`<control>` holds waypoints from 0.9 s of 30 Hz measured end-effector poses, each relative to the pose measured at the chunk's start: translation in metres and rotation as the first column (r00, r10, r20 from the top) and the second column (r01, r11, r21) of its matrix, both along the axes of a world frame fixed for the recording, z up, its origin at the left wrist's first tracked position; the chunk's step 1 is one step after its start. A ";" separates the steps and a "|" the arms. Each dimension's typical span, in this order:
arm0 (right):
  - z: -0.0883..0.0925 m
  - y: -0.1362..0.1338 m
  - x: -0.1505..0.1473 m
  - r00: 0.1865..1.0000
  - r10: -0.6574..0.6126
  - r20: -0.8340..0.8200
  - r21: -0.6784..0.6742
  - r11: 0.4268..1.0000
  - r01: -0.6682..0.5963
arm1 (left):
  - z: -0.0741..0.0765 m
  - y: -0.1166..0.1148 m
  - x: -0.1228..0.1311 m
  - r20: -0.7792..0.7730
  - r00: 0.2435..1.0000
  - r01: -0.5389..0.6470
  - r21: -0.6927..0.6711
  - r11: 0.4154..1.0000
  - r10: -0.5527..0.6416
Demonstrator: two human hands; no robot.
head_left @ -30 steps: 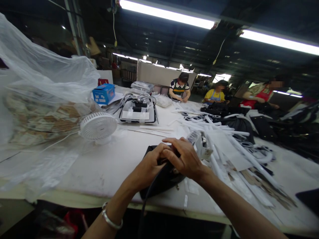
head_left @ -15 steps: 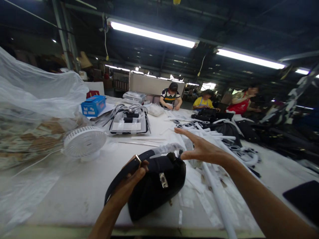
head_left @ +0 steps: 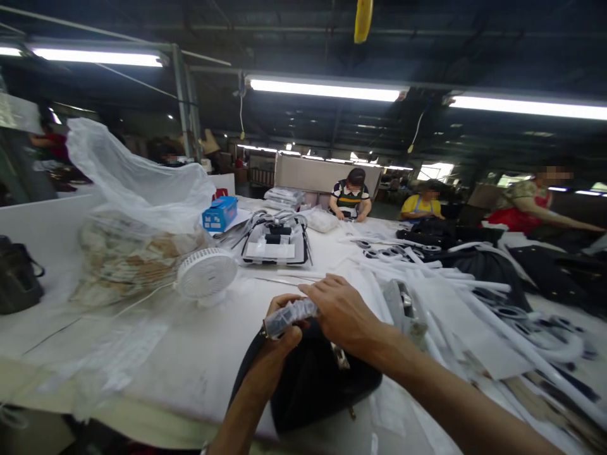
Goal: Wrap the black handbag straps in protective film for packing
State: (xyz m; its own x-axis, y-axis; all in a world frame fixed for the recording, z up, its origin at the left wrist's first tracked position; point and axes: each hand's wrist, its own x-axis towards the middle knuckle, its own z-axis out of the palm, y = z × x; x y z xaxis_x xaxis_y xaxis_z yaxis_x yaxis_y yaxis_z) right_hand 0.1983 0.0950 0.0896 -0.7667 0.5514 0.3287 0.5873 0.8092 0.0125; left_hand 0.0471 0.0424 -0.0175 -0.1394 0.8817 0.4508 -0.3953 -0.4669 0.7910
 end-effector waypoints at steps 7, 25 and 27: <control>-0.009 0.011 0.025 0.977 -0.210 0.029 -0.105 0.972 0.212 | 0.013 -0.003 0.007 0.291 0.957 0.003 0.001 1.000 -0.004; -0.016 0.069 0.123 0.627 -0.582 -0.518 -0.772 0.634 -0.048 | 0.020 0.029 0.043 0.153 0.981 0.147 -0.218 0.965 -0.115; -0.010 0.064 0.127 0.696 -0.527 -0.488 -0.704 0.709 0.044 | 0.022 0.031 0.043 0.134 0.983 0.151 -0.212 0.965 -0.124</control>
